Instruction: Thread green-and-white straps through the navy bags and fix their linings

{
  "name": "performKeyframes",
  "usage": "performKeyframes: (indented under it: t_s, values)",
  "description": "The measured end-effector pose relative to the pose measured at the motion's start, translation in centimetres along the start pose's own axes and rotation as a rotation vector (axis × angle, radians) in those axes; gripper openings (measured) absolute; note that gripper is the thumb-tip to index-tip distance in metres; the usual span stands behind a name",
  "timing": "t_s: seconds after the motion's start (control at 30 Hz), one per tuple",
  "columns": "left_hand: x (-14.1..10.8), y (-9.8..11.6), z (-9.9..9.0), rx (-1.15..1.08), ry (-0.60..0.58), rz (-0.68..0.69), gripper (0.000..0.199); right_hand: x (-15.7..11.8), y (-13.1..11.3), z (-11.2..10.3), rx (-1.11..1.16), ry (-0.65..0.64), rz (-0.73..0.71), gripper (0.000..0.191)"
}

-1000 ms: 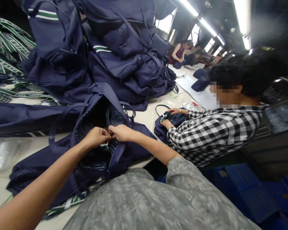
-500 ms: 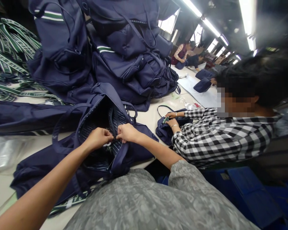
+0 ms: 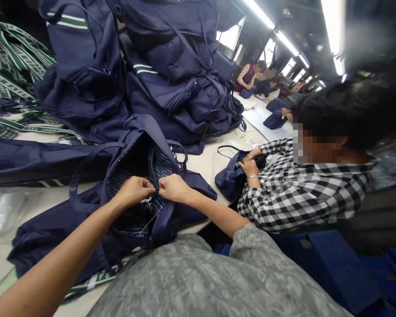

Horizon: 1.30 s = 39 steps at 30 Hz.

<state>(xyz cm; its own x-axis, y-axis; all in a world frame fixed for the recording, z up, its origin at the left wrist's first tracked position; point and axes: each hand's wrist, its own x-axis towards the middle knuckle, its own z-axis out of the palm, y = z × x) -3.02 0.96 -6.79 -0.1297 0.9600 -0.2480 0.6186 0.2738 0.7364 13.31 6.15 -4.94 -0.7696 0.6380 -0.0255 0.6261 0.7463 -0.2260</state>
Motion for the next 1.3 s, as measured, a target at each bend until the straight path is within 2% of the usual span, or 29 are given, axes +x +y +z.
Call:
performKeyframes:
  t_s: [0.13,0.3,0.6,0.83,1.0,1.17,1.3]
  values:
    - [0.1,-0.4,0.0,-0.022,-0.005,0.001,0.020,-0.2,-0.8,0.7,-0.054,-0.008,0.013,0.020]
    - [0.0,-0.3,0.1,-0.009,0.000,0.013,0.018,-0.7,-0.9,1.1,-0.075,0.046,0.045,0.021]
    - [0.0,-0.4,0.1,-0.019,0.000,0.019,0.016,-0.3,-0.9,1.6,-0.137,0.006,-0.038,0.022]
    - [0.5,-1.0,0.6,-0.209,-0.095,0.016,0.021,-0.6,-0.4,1.7,-0.069,0.025,-0.049,0.027]
    - [0.9,-0.9,1.2,-0.304,-0.128,-0.031,0.016,0.5,0.1,1.6,-0.099,-0.093,-0.106,0.020]
    - [1.5,-0.1,1.6,-0.410,-0.103,-0.107,0.015,1.2,1.0,1.0,0.018,-0.085,-0.154,0.024]
    - [2.0,1.0,1.9,-0.453,-0.086,-0.117,0.016,0.8,1.6,0.4,0.061,-0.064,-0.130,0.027]
